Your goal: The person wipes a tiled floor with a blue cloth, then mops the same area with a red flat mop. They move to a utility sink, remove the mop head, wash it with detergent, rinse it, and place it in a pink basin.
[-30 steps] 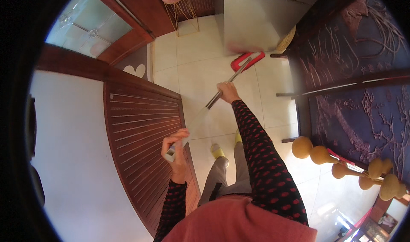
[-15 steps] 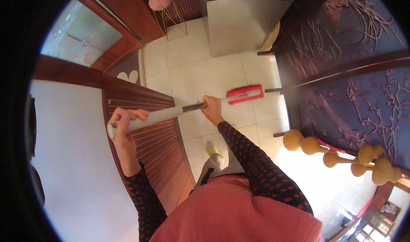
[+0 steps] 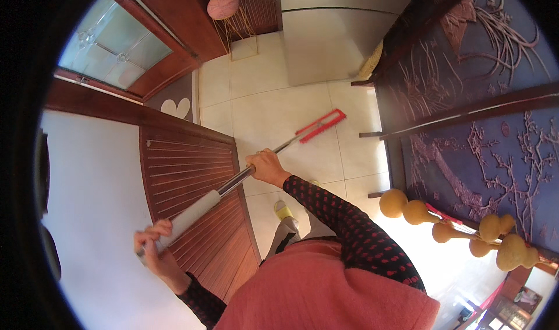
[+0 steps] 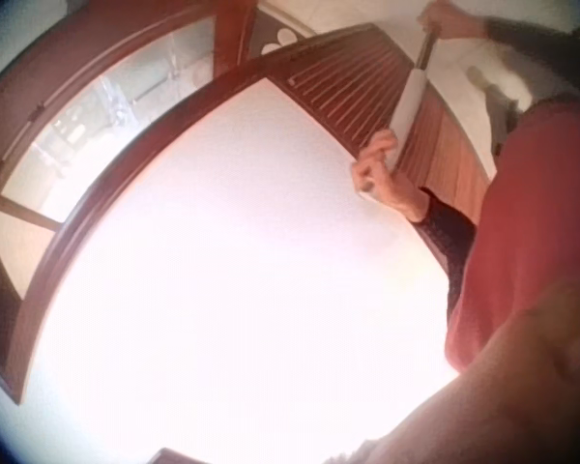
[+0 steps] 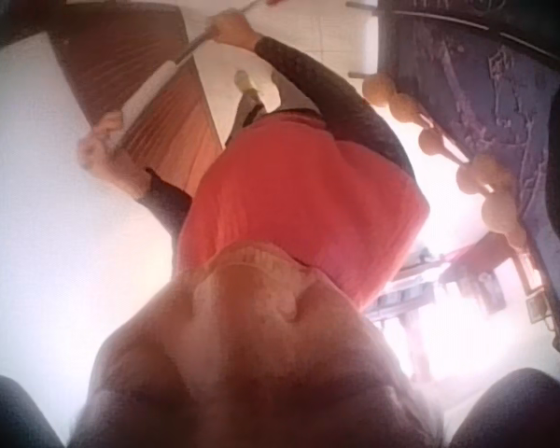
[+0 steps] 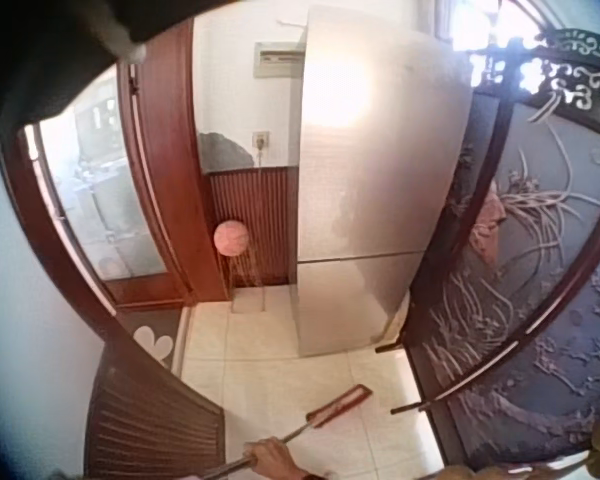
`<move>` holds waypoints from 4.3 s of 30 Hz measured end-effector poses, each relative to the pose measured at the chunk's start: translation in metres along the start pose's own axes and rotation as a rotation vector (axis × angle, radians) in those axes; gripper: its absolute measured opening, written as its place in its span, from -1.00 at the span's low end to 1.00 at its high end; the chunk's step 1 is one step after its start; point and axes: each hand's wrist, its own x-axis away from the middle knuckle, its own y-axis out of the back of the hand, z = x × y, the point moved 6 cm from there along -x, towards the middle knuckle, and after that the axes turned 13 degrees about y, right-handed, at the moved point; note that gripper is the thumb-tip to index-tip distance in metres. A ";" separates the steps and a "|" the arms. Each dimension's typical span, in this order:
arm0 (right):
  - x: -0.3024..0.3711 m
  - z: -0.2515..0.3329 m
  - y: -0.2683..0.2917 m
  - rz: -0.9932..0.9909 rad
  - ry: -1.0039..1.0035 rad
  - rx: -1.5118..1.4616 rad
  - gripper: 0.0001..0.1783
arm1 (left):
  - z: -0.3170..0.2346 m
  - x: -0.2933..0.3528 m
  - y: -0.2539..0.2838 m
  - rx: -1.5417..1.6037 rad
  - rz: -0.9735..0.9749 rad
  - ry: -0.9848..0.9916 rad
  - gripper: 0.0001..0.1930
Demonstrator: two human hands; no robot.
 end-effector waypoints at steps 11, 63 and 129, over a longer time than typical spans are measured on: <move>-0.011 -0.116 -0.008 0.069 0.173 0.049 -0.84 | 0.104 0.032 -0.093 0.041 -0.011 0.017 -0.87; 0.138 -0.211 0.123 -0.716 -0.359 0.268 -0.69 | 0.110 -0.042 -0.253 0.045 0.773 0.074 -0.97; 0.316 0.001 0.057 -0.883 -0.645 0.291 -0.73 | 0.016 0.118 -0.195 0.092 1.274 -0.003 -0.93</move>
